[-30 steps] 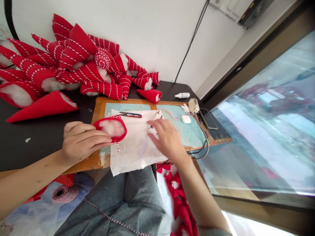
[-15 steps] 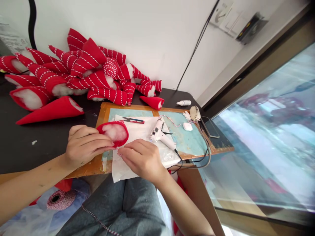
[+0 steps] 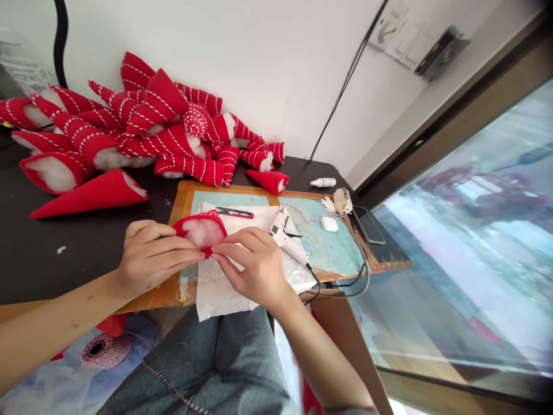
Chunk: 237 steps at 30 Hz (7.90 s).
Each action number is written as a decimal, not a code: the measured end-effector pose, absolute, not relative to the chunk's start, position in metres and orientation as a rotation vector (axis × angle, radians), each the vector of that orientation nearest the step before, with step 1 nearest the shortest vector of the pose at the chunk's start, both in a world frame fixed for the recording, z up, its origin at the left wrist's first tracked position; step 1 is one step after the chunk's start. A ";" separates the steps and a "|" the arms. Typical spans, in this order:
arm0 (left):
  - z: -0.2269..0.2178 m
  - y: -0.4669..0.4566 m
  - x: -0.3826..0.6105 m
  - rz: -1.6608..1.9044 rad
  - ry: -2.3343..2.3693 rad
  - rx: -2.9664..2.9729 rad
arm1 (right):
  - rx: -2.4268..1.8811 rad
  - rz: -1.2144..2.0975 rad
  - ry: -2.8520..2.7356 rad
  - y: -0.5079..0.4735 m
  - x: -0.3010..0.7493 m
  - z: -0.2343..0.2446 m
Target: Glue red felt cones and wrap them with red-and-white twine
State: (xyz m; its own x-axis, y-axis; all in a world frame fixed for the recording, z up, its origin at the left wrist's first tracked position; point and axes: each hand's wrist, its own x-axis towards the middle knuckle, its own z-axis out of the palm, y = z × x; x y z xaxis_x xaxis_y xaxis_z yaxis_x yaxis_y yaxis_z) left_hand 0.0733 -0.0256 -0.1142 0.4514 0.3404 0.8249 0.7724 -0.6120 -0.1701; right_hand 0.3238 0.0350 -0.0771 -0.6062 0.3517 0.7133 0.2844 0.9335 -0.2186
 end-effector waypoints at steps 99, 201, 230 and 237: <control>-0.022 -0.034 0.114 -2.404 -2.021 -2.039 | -0.719 0.827 -1.842 0.025 0.311 -0.060; -0.074 -0.088 0.134 -2.719 -2.664 -1.533 | -0.945 0.170 -1.955 0.007 0.407 -0.099; -0.071 -0.090 0.149 -2.786 -2.801 -1.249 | -0.618 0.407 -2.052 -0.067 0.381 -0.096; -0.070 -0.091 0.148 -2.764 -2.744 -1.379 | -0.569 0.396 -2.098 -0.067 0.384 -0.098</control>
